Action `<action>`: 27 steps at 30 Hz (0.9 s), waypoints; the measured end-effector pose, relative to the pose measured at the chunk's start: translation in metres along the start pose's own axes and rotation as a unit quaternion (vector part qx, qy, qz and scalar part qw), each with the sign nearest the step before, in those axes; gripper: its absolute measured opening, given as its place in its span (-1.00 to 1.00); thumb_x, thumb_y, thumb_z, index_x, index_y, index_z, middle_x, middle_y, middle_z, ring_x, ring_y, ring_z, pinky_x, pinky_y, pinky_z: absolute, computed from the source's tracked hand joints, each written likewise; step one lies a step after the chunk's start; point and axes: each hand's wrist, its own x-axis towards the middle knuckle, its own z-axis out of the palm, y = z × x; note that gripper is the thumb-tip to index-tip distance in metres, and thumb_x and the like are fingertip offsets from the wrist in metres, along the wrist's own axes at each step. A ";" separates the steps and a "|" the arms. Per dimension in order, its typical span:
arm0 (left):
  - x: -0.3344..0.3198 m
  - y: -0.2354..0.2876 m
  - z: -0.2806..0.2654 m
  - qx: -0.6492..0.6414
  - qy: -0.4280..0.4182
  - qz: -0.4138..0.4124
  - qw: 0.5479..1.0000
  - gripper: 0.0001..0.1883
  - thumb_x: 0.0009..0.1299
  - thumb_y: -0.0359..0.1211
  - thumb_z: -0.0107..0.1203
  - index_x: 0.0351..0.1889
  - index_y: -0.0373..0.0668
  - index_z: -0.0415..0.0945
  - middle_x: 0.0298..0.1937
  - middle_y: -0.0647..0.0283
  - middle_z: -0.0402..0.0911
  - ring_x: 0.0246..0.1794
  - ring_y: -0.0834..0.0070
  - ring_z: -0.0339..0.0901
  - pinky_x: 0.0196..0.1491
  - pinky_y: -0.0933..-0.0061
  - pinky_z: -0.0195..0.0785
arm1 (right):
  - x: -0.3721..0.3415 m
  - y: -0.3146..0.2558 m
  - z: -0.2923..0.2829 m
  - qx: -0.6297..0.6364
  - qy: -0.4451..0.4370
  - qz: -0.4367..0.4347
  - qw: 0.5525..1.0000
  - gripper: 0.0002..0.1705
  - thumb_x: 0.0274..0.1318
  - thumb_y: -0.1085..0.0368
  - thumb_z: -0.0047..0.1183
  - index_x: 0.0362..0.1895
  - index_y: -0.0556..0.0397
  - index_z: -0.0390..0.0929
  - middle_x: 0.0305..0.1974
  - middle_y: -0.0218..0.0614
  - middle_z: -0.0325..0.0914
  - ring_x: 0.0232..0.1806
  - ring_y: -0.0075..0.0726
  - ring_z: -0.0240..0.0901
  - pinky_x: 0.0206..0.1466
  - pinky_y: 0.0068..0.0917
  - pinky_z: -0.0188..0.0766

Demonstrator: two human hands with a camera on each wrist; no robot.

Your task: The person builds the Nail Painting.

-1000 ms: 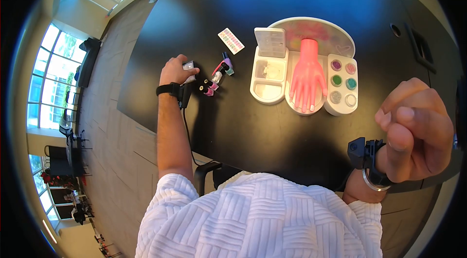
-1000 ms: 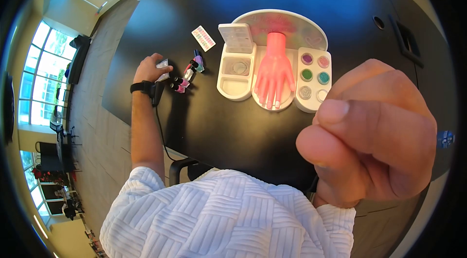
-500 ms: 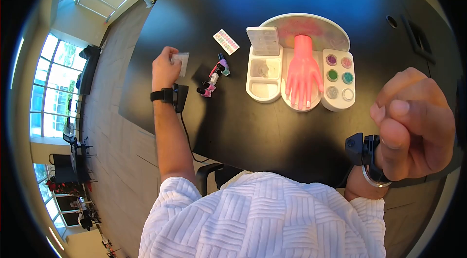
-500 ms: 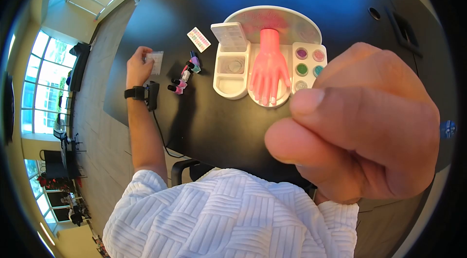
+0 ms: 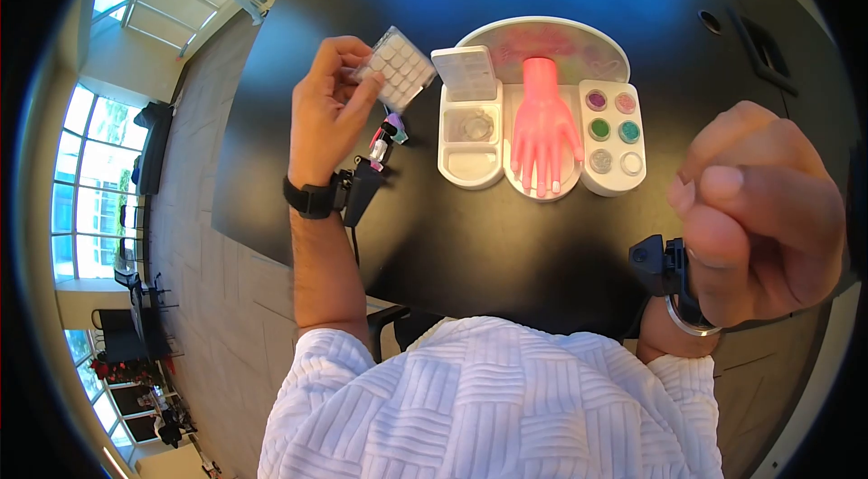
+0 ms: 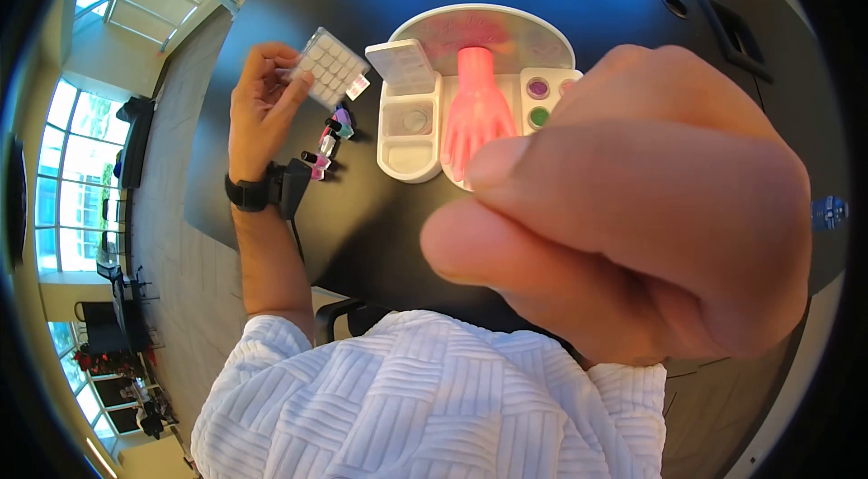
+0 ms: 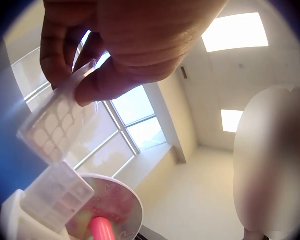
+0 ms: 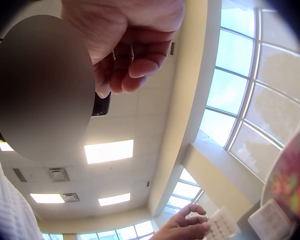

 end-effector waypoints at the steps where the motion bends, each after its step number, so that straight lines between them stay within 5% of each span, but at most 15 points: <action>1: -0.001 0.004 0.006 -0.053 -0.019 0.004 0.998 -0.78 0.55 -0.56 0.29 0.11 -0.28 0.62 -0.05 0.32 0.71 -0.21 0.69 0.57 -0.12 0.59 0.54 | 0.000 0.002 0.004 0.001 0.014 -0.007 1.000 -0.69 0.33 0.31 0.44 0.00 0.22 0.65 -0.41 -0.22 0.60 -0.47 -0.38 0.46 -0.45 -0.49 0.28; 3: -0.005 0.019 0.010 -0.057 -0.056 -0.037 0.996 -0.80 0.59 -0.56 0.29 0.12 -0.30 0.64 0.02 0.33 0.65 -0.12 0.65 0.60 -0.05 0.56 0.59 | 0.005 0.005 0.007 0.000 0.028 -0.013 1.000 -0.68 0.28 0.36 0.46 0.00 0.24 0.66 -0.41 -0.20 0.62 -0.46 -0.38 0.47 -0.45 -0.48 0.28; 7: -0.013 0.060 0.029 -0.192 -0.075 0.007 0.979 -0.65 0.52 -0.62 0.35 0.24 -0.36 0.65 0.14 0.25 0.60 0.12 0.53 0.66 0.17 0.45 0.65 | 0.019 0.017 0.016 -0.069 -0.082 -0.002 0.994 -0.60 0.09 0.41 0.54 -0.01 0.25 0.71 -0.35 -0.16 0.66 -0.40 -0.30 0.53 -0.35 -0.40 0.39; 10: -0.016 0.087 0.037 -0.215 -0.096 0.069 0.970 -0.49 0.38 -0.79 0.30 0.29 -0.34 0.66 0.25 0.19 0.54 0.20 0.45 0.67 0.26 0.36 0.69 | 0.015 0.028 0.036 -0.128 -0.116 0.042 0.984 -0.47 -0.12 0.35 0.62 0.02 0.12 0.77 -0.11 -0.17 0.70 -0.17 -0.07 0.69 -0.12 -0.31 0.61; 13: -0.015 0.082 0.039 -0.165 -0.090 0.176 0.966 -0.51 0.35 -0.83 0.24 0.24 -0.34 0.68 0.26 0.18 0.53 0.21 0.45 0.65 0.24 0.40 0.66 | 0.006 0.041 0.047 -0.148 -0.145 0.056 0.977 -0.54 -0.06 0.40 0.56 0.00 0.09 0.76 -0.09 -0.19 0.71 -0.20 -0.03 0.67 -0.12 -0.25 0.63; 17: -0.007 0.073 0.038 -0.025 -0.031 0.253 0.967 -0.58 0.35 -0.81 0.19 0.10 -0.26 0.71 0.13 0.15 0.60 0.08 0.36 0.69 0.05 0.40 0.59 | 0.003 0.043 0.052 -0.166 -0.142 0.064 0.974 -0.62 0.00 0.43 0.52 -0.04 0.10 0.76 -0.11 -0.19 0.73 -0.21 -0.04 0.68 -0.13 -0.27 0.65; 21: 0.003 0.055 0.039 0.026 -0.035 0.240 0.970 -0.65 0.35 -0.72 0.26 0.06 -0.22 0.68 0.04 0.14 0.65 -0.13 0.32 0.67 -0.05 0.37 0.57 | 0.008 0.040 0.035 -0.183 -0.124 0.068 0.973 -0.72 0.04 0.49 0.50 -0.13 0.16 0.76 -0.24 -0.19 0.73 -0.29 -0.17 0.68 -0.18 -0.39 0.63; 23: 0.003 0.047 0.043 0.121 -0.061 0.172 0.976 -0.66 0.41 -0.72 0.26 0.10 -0.23 0.65 -0.09 0.25 0.68 -0.23 0.52 0.66 -0.14 0.54 0.51 | 0.010 0.039 0.026 -0.187 -0.122 0.089 0.971 -0.75 0.05 0.51 0.49 -0.15 0.19 0.76 -0.28 -0.19 0.73 -0.32 -0.22 0.68 -0.20 -0.43 0.61; 24: 0.005 0.034 0.049 0.123 -0.046 0.157 0.979 -0.69 0.40 -0.62 0.38 0.06 -0.20 0.64 -0.30 0.30 0.68 -0.42 0.53 0.60 -0.26 0.52 0.47 | 0.010 0.039 0.022 -0.176 -0.105 0.085 0.975 -0.77 0.06 0.52 0.49 -0.17 0.21 0.75 -0.29 -0.21 0.73 -0.33 -0.27 0.67 -0.21 -0.45 0.60; 27: 0.009 0.013 0.059 0.183 -0.058 0.099 0.976 -0.73 0.39 -0.54 0.44 -0.01 -0.21 0.64 -0.37 0.32 0.67 -0.44 0.54 0.59 -0.30 0.48 0.44 | 0.011 0.036 0.013 -0.181 -0.085 0.069 0.977 -0.78 0.07 0.54 0.50 -0.19 0.26 0.74 -0.30 -0.24 0.73 -0.33 -0.32 0.66 -0.23 -0.48 0.57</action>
